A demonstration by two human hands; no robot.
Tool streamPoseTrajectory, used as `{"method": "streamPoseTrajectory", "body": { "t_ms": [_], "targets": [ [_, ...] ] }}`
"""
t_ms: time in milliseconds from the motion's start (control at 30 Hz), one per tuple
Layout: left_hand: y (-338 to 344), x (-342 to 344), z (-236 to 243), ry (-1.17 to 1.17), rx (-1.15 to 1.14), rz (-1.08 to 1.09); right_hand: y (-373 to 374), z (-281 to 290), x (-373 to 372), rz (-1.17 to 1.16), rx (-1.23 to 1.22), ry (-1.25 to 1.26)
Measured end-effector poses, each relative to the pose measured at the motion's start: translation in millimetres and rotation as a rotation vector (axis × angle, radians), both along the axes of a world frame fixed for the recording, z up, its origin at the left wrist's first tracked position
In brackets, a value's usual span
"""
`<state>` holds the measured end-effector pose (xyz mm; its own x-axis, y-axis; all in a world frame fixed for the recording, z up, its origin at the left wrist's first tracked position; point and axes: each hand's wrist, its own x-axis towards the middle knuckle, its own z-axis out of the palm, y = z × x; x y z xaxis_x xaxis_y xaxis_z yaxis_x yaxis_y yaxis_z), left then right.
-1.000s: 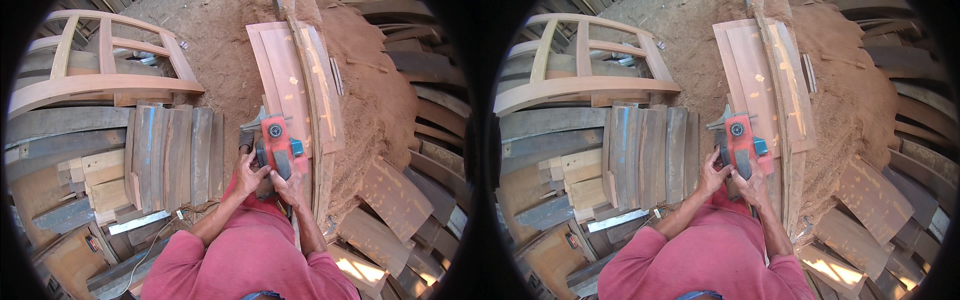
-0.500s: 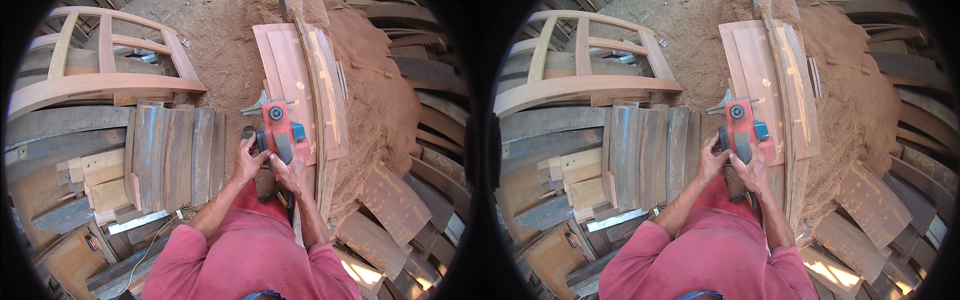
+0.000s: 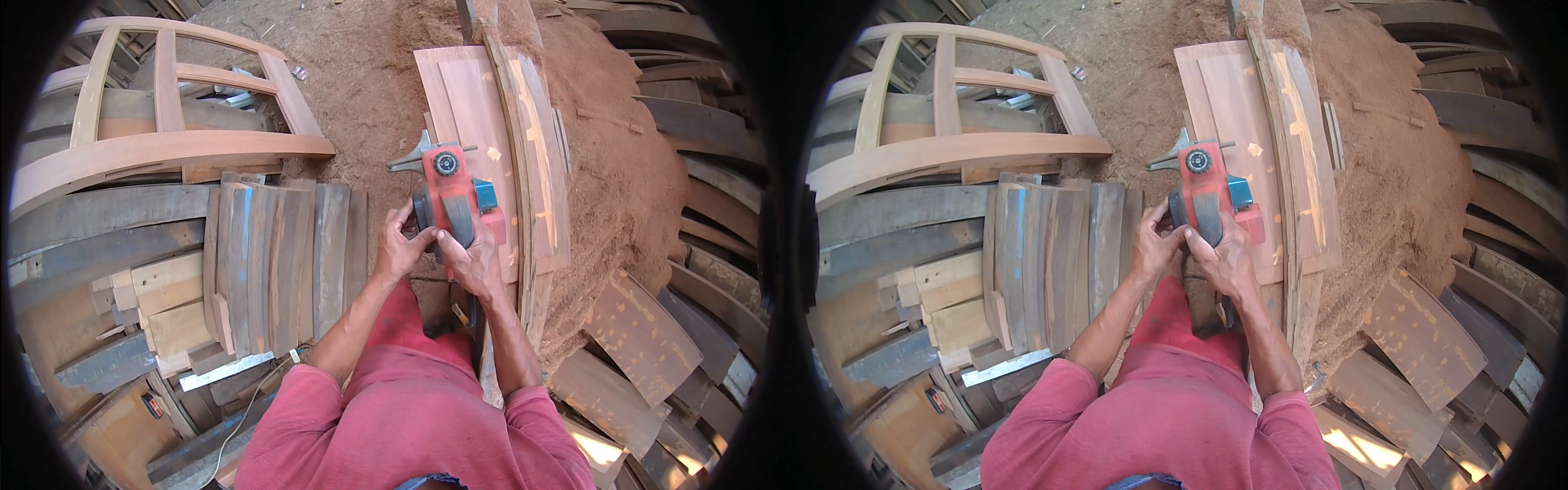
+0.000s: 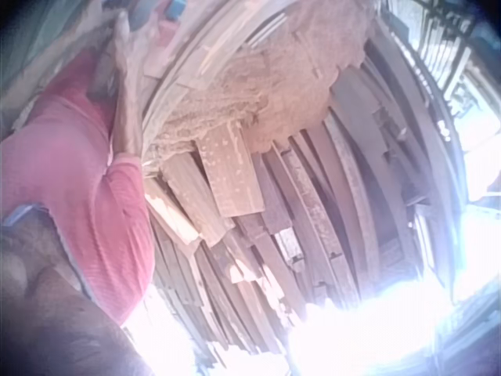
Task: The person holds and aligns various wooden components for a project, picking them up from a pile and placing them onto a workbench to check the fit of the joints.
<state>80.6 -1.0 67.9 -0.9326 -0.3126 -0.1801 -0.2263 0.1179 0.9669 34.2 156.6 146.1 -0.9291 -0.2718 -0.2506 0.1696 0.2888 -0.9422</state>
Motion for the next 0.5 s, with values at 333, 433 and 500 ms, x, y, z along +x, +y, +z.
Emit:
{"method": "streamPoseTrajectory", "body": {
  "t_ms": [333,433,500],
  "targets": [
    [-20.3,-42.5,2.4,0.005,0.117,0.027,-19.6,1.7,-44.4,0.034,0.032,-0.028],
    [-28.2,-52.9,-1.1,-0.016,0.058,0.011,-26.2,6.3,-55.2,0.032,0.022,-0.019],
    [-32.9,-59.0,-2.0,-0.025,0.055,0.003,-29.3,5.9,-61.6,0.036,0.024,-0.031]
  ]
}}
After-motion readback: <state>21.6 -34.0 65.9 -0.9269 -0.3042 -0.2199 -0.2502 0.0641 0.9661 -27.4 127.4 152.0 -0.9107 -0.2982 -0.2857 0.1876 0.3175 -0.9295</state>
